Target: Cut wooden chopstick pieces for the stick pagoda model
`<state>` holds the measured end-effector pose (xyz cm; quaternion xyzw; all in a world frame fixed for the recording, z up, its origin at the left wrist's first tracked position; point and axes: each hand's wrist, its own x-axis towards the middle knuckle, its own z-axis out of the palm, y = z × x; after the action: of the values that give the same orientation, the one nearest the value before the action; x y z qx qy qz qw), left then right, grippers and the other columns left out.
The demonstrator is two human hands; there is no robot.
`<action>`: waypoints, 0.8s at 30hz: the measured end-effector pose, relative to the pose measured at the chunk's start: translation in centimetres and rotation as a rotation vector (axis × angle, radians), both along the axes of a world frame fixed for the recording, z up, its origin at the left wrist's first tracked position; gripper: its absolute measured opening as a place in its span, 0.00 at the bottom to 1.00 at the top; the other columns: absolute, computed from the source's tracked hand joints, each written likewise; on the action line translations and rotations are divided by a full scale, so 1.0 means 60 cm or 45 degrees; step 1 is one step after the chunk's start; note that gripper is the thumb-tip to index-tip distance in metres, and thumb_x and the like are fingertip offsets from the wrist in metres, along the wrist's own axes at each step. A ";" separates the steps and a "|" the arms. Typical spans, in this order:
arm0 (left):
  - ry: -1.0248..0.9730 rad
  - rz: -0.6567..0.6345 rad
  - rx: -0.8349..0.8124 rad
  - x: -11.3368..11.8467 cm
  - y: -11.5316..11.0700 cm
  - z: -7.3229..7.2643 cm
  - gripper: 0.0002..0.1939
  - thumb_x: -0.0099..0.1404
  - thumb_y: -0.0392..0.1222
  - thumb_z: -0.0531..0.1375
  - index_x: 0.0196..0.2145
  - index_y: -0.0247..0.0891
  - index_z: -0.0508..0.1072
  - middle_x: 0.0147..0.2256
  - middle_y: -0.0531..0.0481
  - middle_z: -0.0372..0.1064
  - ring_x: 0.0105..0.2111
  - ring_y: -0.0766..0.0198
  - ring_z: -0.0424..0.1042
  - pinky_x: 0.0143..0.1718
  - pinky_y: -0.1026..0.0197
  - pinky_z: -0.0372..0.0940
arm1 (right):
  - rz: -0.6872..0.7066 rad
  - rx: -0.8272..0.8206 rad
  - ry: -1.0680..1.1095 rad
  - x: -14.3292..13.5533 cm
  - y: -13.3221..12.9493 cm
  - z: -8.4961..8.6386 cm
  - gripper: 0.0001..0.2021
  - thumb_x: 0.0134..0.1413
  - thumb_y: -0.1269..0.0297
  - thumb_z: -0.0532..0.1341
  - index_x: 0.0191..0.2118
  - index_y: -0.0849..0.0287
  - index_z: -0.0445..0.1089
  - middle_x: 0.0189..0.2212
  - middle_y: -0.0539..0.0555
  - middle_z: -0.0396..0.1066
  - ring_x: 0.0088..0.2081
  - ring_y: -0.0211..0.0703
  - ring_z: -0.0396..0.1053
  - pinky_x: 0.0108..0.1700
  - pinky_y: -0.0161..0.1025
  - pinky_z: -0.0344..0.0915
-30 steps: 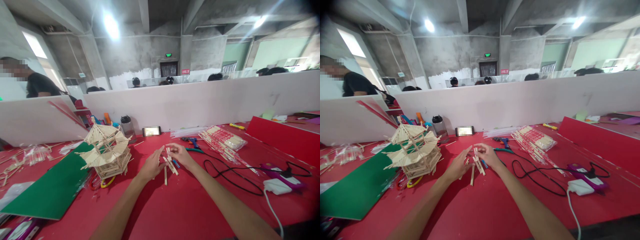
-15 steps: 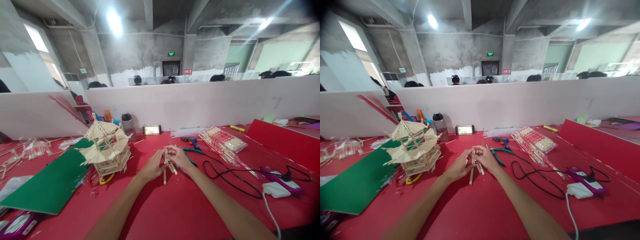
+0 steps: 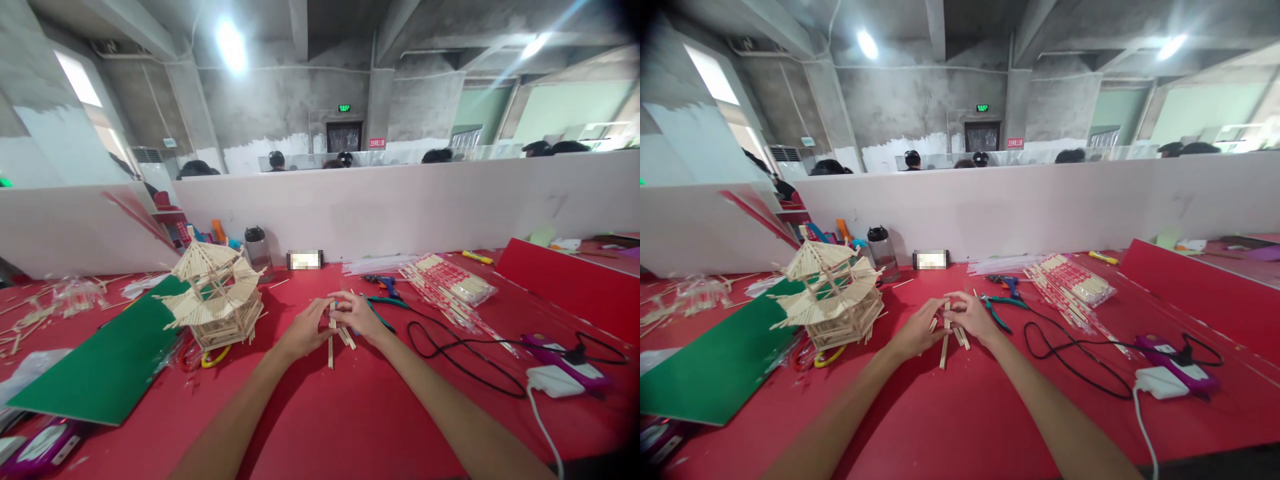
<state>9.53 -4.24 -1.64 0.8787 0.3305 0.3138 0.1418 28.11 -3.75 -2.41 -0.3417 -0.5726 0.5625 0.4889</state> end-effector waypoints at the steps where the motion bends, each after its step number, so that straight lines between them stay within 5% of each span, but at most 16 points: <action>1: 0.013 0.008 0.012 -0.001 0.000 0.002 0.28 0.62 0.45 0.62 0.58 0.42 0.60 0.52 0.44 0.64 0.51 0.58 0.67 0.53 0.55 0.64 | 0.006 -0.009 0.000 0.000 -0.001 0.001 0.25 0.42 0.59 0.70 0.49 0.56 0.67 0.28 0.49 0.72 0.29 0.41 0.72 0.32 0.39 0.72; 10: 0.079 0.044 0.067 -0.003 -0.003 0.014 0.27 0.62 0.46 0.62 0.57 0.43 0.60 0.51 0.46 0.65 0.51 0.59 0.67 0.53 0.57 0.63 | 0.050 -0.003 -0.121 0.006 -0.008 0.017 0.23 0.42 0.54 0.70 0.43 0.62 0.73 0.33 0.57 0.76 0.33 0.45 0.74 0.37 0.43 0.71; 24: 0.137 0.048 0.144 -0.007 0.004 -0.004 0.32 0.65 0.46 0.60 0.63 0.49 0.53 0.50 0.47 0.61 0.50 0.60 0.68 0.52 0.56 0.65 | -0.018 0.009 -0.175 0.004 -0.004 0.016 0.21 0.39 0.50 0.70 0.34 0.63 0.76 0.26 0.52 0.72 0.29 0.40 0.69 0.31 0.37 0.67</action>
<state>9.12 -4.03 -1.87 0.8945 0.3361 0.2867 0.0681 28.33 -3.97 -1.47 -0.3818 -0.6042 0.5323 0.4537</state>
